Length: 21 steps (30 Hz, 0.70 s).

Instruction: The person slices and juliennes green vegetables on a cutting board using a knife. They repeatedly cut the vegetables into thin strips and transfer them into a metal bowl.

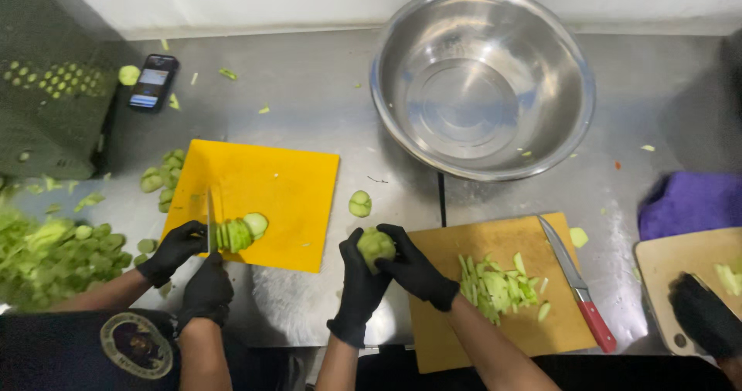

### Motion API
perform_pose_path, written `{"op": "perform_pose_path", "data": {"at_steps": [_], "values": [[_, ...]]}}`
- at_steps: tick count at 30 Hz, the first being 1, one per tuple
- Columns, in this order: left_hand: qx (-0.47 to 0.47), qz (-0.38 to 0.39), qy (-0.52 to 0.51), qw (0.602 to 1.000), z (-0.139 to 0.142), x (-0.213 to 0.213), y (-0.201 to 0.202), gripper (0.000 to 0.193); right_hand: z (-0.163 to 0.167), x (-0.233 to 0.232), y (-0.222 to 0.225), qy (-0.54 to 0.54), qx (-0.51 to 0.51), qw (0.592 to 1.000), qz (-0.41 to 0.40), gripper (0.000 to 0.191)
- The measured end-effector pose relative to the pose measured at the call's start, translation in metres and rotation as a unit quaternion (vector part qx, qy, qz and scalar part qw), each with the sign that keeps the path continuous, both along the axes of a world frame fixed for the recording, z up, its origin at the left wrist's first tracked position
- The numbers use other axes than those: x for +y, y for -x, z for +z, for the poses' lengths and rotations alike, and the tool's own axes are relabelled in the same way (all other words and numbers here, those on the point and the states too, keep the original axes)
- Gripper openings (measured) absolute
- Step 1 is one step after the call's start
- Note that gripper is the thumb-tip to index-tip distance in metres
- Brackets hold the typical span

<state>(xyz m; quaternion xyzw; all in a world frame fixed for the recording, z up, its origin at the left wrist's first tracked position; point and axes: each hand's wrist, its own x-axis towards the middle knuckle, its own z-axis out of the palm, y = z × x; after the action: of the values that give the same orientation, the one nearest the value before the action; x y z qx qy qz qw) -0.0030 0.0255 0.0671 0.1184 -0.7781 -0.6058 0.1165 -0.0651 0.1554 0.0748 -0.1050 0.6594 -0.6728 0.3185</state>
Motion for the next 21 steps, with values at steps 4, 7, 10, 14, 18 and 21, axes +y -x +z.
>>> {"op": "perform_pose_path", "data": {"at_steps": [4, 7, 10, 14, 18, 21], "values": [[0.004, -0.151, -0.297, 0.943, 0.029, 0.043, -0.033, 0.088, 0.011, 0.073, -0.045, 0.078, 0.012, 0.993, -0.086, 0.073], [-0.089, -0.201, -0.366, 0.904, 0.036, 0.086, -0.043, 0.072, 0.016, 0.125, -0.068, 0.056, 0.02, 0.978, -0.199, 0.074], [-0.107, -0.235, -0.326, 0.909, 0.037, 0.13, -0.045, 0.056, 0.024, 0.172, -0.081, 0.259, -0.07, 0.941, -0.208, 0.073], [-0.112, -0.405, -0.273, 0.865, 0.035, 0.175, -0.04, 0.063, 0.035, 0.227, -0.096, 0.015, 0.015, 0.967, -0.254, 0.074], [-0.122, -0.456, -0.276, 0.837, 0.033, 0.205, -0.045, 0.073, 0.041, 0.287, -0.108, -0.033, 0.041, 0.938, -0.344, 0.061], [-0.138, -0.453, -0.179, 0.862, 0.031, 0.214, -0.054, 0.057, 0.032, 0.342, -0.094, 0.004, -0.021, 0.889, -0.458, 0.063]]}}
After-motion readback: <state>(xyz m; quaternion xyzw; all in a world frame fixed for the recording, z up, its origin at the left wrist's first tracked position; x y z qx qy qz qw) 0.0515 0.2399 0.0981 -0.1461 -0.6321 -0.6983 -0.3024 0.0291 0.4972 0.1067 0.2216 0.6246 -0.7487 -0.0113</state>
